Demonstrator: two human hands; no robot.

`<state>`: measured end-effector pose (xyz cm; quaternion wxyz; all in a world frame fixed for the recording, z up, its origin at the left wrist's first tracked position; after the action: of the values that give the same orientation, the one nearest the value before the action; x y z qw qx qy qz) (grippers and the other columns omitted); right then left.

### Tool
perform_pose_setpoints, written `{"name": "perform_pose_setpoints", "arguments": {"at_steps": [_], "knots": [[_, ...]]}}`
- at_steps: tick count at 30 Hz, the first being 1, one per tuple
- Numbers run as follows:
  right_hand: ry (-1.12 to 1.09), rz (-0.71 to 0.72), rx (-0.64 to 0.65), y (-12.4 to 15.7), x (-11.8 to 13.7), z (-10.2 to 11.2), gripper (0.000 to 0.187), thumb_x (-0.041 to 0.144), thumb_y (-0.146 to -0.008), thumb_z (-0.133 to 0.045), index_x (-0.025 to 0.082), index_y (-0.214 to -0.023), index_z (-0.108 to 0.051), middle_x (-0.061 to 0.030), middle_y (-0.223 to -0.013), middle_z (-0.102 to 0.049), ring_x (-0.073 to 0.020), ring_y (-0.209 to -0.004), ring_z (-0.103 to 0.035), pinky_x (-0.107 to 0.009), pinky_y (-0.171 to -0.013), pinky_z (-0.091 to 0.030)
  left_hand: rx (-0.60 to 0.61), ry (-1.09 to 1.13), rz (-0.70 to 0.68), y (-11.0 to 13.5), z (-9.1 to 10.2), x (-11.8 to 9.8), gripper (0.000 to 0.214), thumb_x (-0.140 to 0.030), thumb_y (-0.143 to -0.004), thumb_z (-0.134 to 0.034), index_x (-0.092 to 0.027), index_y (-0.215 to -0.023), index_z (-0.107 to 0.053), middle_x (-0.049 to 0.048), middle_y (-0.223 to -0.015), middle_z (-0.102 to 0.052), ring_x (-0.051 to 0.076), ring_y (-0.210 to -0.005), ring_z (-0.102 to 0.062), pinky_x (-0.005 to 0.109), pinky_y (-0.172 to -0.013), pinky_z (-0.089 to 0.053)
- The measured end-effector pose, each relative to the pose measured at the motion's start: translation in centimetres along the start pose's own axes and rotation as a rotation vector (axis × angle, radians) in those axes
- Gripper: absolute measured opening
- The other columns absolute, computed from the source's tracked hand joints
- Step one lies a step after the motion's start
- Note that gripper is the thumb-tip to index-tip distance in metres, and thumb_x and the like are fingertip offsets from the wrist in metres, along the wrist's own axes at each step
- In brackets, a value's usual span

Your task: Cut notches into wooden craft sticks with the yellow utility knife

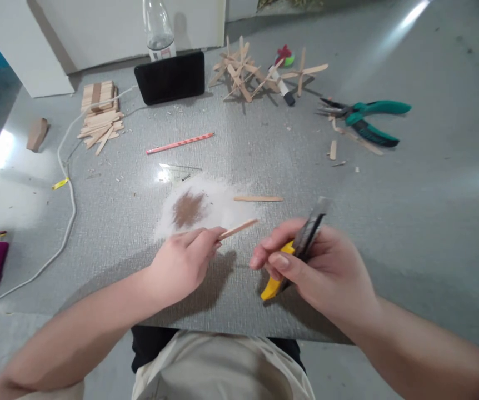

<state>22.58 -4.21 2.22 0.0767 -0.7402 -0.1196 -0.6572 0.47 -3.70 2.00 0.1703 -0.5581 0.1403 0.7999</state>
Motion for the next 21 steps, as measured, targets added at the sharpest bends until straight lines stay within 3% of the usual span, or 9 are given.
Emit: {"name": "perform_pose_setpoints", "arguments": {"at_steps": [3, 5, 8, 10, 14, 17, 21], "knots": [[-0.085, 0.011, 0.036, -0.1, -0.2, 0.0, 0.023, 0.047, -0.096, -0.066, 0.024, -0.095, -0.068, -0.0019, -0.075, -0.074, -0.0123, -0.054, -0.060, -0.025, -0.049, -0.049, 0.084, 0.210, 0.085, -0.2, 0.0, -0.2, 0.032, -0.038, -0.107, -0.036, -0.018, -0.089, -0.053, -0.0027, -0.070, -0.044, 0.009, -0.058, -0.041, 0.021, -0.055, -0.039], [-0.104, 0.033, 0.048, 0.0, -0.3, 0.2, 0.025, 0.049, -0.101, -0.056, 0.026, -0.100, -0.065, -0.0014, -0.076, -0.073, -0.0138, -0.057, -0.061, -0.026, -0.049, -0.049, 0.140, 0.372, 0.132, -0.4, 0.1, 0.0, 0.033, -0.047, -0.106, -0.037, -0.020, -0.088, -0.043, -0.0061, -0.069, -0.034, 0.007, -0.052, -0.033, 0.019, -0.048, -0.033], [0.131, 0.074, 0.046, 0.0, -0.4, 0.6, 0.016, 0.041, -0.105, -0.050, 0.027, -0.103, -0.058, 0.0003, -0.081, -0.070, -0.0125, -0.058, -0.061, -0.026, -0.052, -0.049, 0.200, 0.564, 0.175, -0.7, 0.5, 0.5, 0.038, -0.058, -0.100, -0.049, -0.025, -0.090, -0.032, -0.0100, -0.067, -0.027, 0.005, -0.046, -0.023, 0.017, -0.042, -0.026], [0.368, 0.112, 0.087, -0.1, -0.2, 0.8, 0.009, 0.033, -0.105, -0.050, 0.027, -0.107, -0.057, 0.0007, -0.083, -0.071, -0.0115, -0.057, -0.060, -0.025, -0.052, -0.048, 0.234, 0.649, 0.197, -0.8, 0.7, 0.7, 0.039, -0.059, -0.101, -0.048, -0.026, -0.091, -0.032, -0.0108, -0.066, -0.026, 0.004, -0.045, -0.020, 0.016, -0.041, -0.024], [0.508, 0.115, 0.231, -0.2, 0.4, 0.8, 0.016, 0.026, -0.105, -0.046, 0.026, -0.118, -0.055, -0.0011, -0.089, -0.076, -0.0117, -0.056, -0.065, -0.025, -0.052, -0.051, 0.320, 0.725, 0.248, -0.7, 0.5, 0.3, 0.030, -0.049, -0.105, -0.044, -0.020, -0.113, -0.046, -0.0080, -0.069, -0.038, 0.005, -0.048, -0.025, 0.018, -0.043, -0.024], [0.476, 0.092, 0.286, -0.4, 0.8, 0.6, 0.015, 0.025, -0.105, -0.044, 0.025, -0.114, -0.056, -0.0007, -0.086, -0.075, -0.0113, -0.056, -0.066, -0.025, -0.052, -0.051, 0.338, 0.719, 0.265, -0.6, 0.3, 0.1, 0.034, -0.044, -0.106, -0.044, -0.021, -0.130, -0.040, -0.0026, -0.077, -0.057, 0.005, -0.048, -0.032, 0.019, -0.044, -0.028], [0.438, 0.099, 0.319, -0.4, 0.8, 0.4, 0.011, 0.025, -0.104, -0.046, 0.025, -0.106, -0.056, 0.0024, -0.076, -0.071, -0.0111, -0.055, -0.066, -0.023, -0.051, -0.049, 0.324, 0.633, 0.265, -0.5, 0.2, 0.5, 0.029, -0.051, -0.104, -0.048, -0.022, -0.107, -0.045, 0.0013, -0.084, -0.067, 0.003, -0.046, -0.040, 0.017, -0.043, -0.032]]}}
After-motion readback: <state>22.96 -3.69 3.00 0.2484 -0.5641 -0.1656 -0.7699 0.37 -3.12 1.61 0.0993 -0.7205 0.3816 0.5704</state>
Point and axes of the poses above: each hand's wrist, its own y-axis away from the middle knuckle, its own z-axis out of the back of the hand, x = y × z, the point moved 1 cm from there along -y, towards the middle knuckle
